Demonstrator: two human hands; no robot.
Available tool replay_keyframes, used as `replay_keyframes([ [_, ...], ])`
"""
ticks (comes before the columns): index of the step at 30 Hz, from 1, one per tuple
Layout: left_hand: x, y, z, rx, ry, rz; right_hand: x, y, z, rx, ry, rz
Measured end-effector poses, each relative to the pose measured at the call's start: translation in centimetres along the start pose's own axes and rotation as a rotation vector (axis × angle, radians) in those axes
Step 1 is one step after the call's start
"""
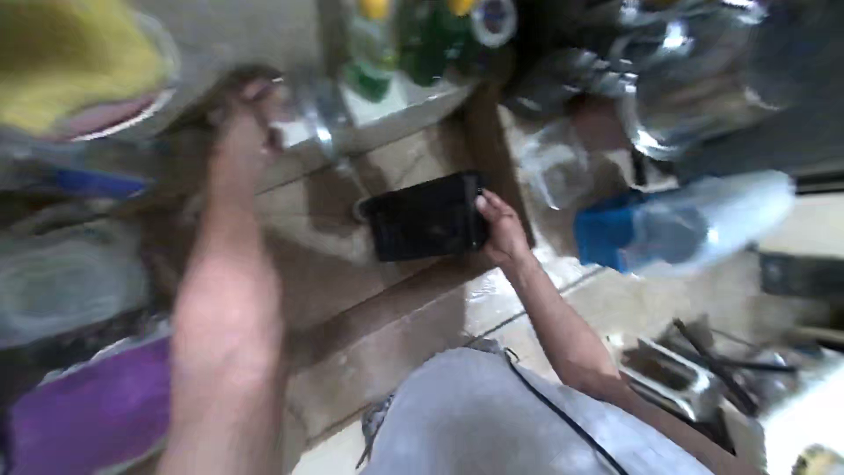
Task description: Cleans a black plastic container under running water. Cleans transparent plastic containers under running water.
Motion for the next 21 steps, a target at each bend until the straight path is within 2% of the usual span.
replay_keyframes([
  [3, -0.2, -1.2, 1.1, 0.124, -0.052, -0.096, 0.6, 2.2, 0.6, 0.003, -0.103, -0.231],
  [6, -1.4, -3.1, 4.6, 0.262, -0.103, -0.111, 0.4, 3.5, 2.9, -0.048, 0.007, -0.250],
  [8, -3.5, -5.3, 8.2, 0.218, -0.025, -0.054, 0.0, 4.6, 5.2, -0.141, 0.220, -0.055],
  [12, -8.8, -10.8, 16.4, -0.275, 0.119, -0.021, -1.5, 8.0, 10.2, -0.489, 0.664, 0.619],
  [14, -10.5, -13.9, 19.4, -0.421, 0.118, 0.024, -1.4, 10.3, 11.7, -0.631, 0.861, 0.856],
  [17, -11.8, -18.1, 22.2, -0.476, -0.077, 0.006, 0.4, 15.6, 12.6, -0.693, 0.977, 1.062],
  [21, -14.1, -23.2, 23.4, -0.409, -0.367, -0.113, 3.3, 21.8, 12.7, -0.533, 0.983, 1.379],
])
Point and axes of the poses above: each hand's wrist, its own z-axis away from the middle knuckle, its own y-axis out of the back of the hand, x = y × z, the point moved 1 cm from there along -z, towards the middle knuckle, and after that the axes turned 6 degrees about x, right-handed, at the moved point
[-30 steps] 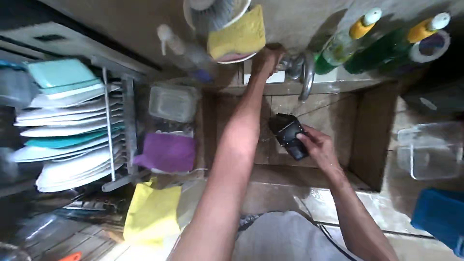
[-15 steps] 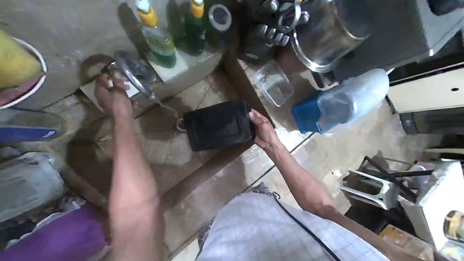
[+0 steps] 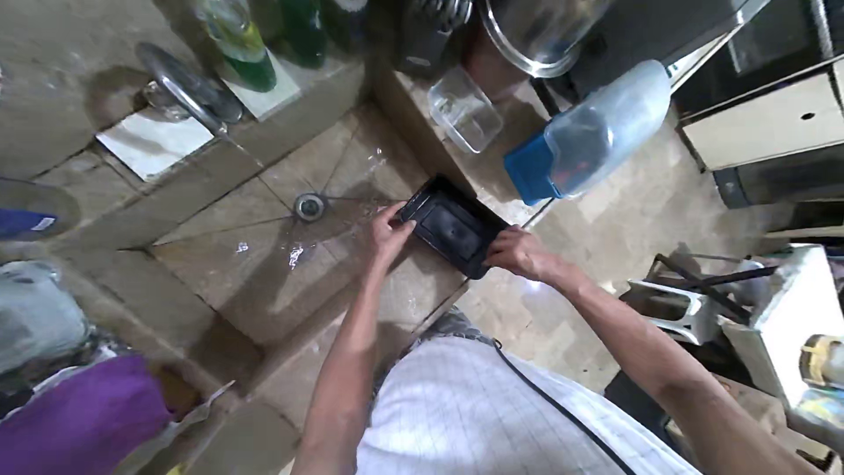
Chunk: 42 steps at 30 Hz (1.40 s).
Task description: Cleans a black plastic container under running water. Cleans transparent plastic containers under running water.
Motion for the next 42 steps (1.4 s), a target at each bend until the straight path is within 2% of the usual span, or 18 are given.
replay_keyframes([
  [3, 1.8, -1.5, 0.4, 0.022, -0.010, -0.101, 1.9, -0.9, 2.0, 0.055, -0.140, 0.116],
  [7, 4.4, -3.3, 2.2, -0.025, -0.116, -0.026, 2.2, 1.2, 4.2, -0.070, -0.291, 0.092],
  [11, 3.8, -1.6, 1.8, -0.136, -0.072, 0.078, 2.0, 1.6, 0.4, -0.242, -0.306, -0.043],
  [13, 3.5, 1.0, 1.9, -0.066, 0.013, 0.205, 1.4, 2.4, -1.7, -0.293, -0.318, -0.026],
  [14, 3.5, 3.2, 2.8, 0.054, 0.063, 0.233, 1.0, 2.7, -2.9, -0.292, -0.295, -0.022],
  [16, 2.5, 8.9, 5.3, 0.408, 0.182, 0.268, -0.4, 3.3, -5.8, -0.238, -0.219, -0.069],
  [17, 1.3, 12.2, 6.1, 0.643, 0.215, 0.328, -1.4, 3.3, -7.6, -0.203, -0.186, -0.109],
  [20, -2.6, 23.5, 7.4, 1.364, 0.176, 0.443, -4.7, 2.1, -13.3, -0.164, -0.110, -0.221],
  [22, -2.8, 30.4, 9.7, 1.622, 0.248, 0.290, -7.4, 0.5, -17.6, -0.199, -0.078, -0.291],
  [23, -2.4, 33.6, 10.7, 1.651, 0.303, 0.139, -8.6, -0.5, -19.9, -0.236, -0.065, -0.315],
  [26, -1.1, 41.7, 13.1, 1.525, 0.464, -0.414, -11.9, -3.7, -25.8, -0.373, 0.020, -0.352],
  [28, -1.9, 46.0, 14.3, 1.352, 0.590, -0.613, -13.4, -5.7, -28.5, -0.406, 0.082, -0.359],
  [30, -3.4, 49.2, 14.9, 1.168, 0.722, -0.647, -14.2, -7.3, -30.3, -0.424, 0.113, -0.395],
  [32, -4.9, 51.2, 15.2, 1.069, 0.772, -0.615, -14.4, -8.3, -31.5, -0.425, 0.131, -0.436],
  [38, -7.9, 53.6, 15.6, 1.015, 0.746, -0.484, -13.3, -10.1, -32.4, -0.439, 0.059, -0.510],
  [42, -7.4, 54.2, 16.0, 1.025, 0.803, -0.511, -13.7, -9.4, -33.5, -0.471, -0.047, -0.593],
])
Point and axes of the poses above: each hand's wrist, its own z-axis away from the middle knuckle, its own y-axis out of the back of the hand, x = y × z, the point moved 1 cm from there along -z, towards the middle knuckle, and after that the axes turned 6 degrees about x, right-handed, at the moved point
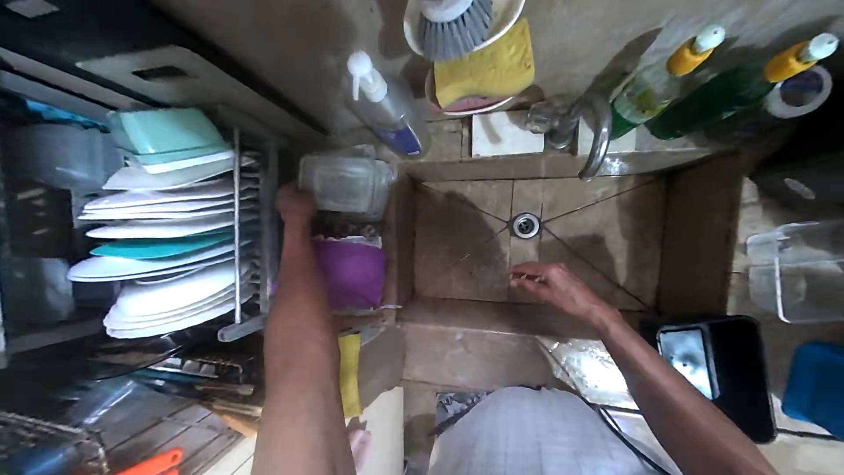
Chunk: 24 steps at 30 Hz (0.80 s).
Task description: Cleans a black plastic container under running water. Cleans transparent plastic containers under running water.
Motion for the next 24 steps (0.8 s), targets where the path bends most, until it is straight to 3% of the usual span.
replay_keyframes([
  [6, -0.1, 3.8, 1.1, 0.101, 0.029, -0.046, -2.8, -0.5, -3.1, 0.051, -0.105, -0.392],
  [11, 6.9, 4.0, 10.5, 0.067, -0.171, -0.092, -4.9, -2.4, -5.9, 0.107, -0.154, -0.807],
  [14, 11.8, -1.6, 18.4, -0.081, -0.299, -0.105, -4.2, -2.8, -6.7, 0.272, -0.228, -0.981],
  [17, 13.9, -9.5, 23.5, -0.218, -0.420, -0.013, 0.1, -1.5, -6.5, 0.513, -0.390, -1.023],
  [20, 16.4, -15.1, 25.2, -0.459, -0.543, 0.058, 6.3, 1.4, -4.6, 0.647, -0.565, -0.994],
  [24, 20.7, -18.9, 24.1, -0.746, -0.686, 0.031, 12.1, 4.3, -2.3, 0.767, -0.512, -0.854],
])
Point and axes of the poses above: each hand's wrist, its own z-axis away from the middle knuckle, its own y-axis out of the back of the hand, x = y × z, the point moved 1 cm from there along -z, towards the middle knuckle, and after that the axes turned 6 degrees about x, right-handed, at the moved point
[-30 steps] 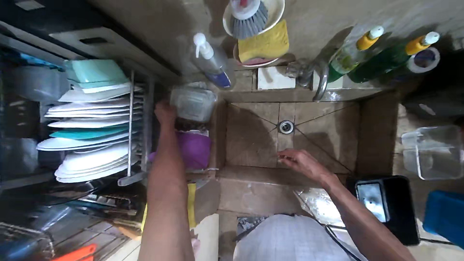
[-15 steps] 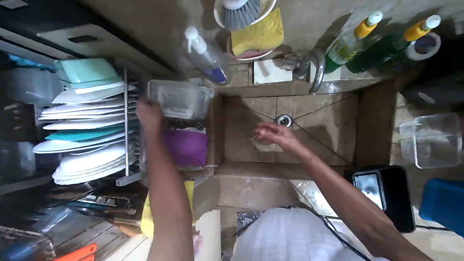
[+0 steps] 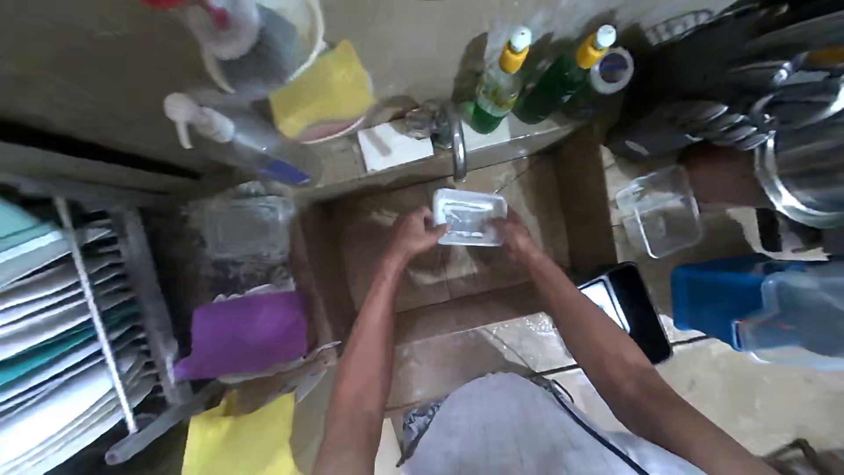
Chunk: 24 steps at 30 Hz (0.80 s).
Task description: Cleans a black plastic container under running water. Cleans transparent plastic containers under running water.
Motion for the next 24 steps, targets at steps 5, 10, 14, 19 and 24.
replay_keyframes([
  [5, 3.0, 5.2, -7.1, 0.353, -0.052, 0.132, -2.4, 1.1, -0.4, 0.097, 0.055, 0.114],
  [10, 2.8, 6.7, -12.3, 0.190, -0.088, 0.409, -2.2, 0.6, -1.3, 0.072, 0.099, 0.175],
  [14, 3.5, 7.1, -12.8, 0.233, -0.005, 0.277, -1.5, 0.0, -1.8, 0.035, 0.080, 0.100],
  [19, 3.9, 3.2, -9.0, 0.555, 0.135, 0.299, -1.4, -0.5, -1.5, 0.075, 0.156, 0.169],
  [24, -1.8, -10.0, -3.3, 0.391, 0.148, 0.570, -1.5, -0.4, -1.2, 0.145, 0.202, 0.354],
])
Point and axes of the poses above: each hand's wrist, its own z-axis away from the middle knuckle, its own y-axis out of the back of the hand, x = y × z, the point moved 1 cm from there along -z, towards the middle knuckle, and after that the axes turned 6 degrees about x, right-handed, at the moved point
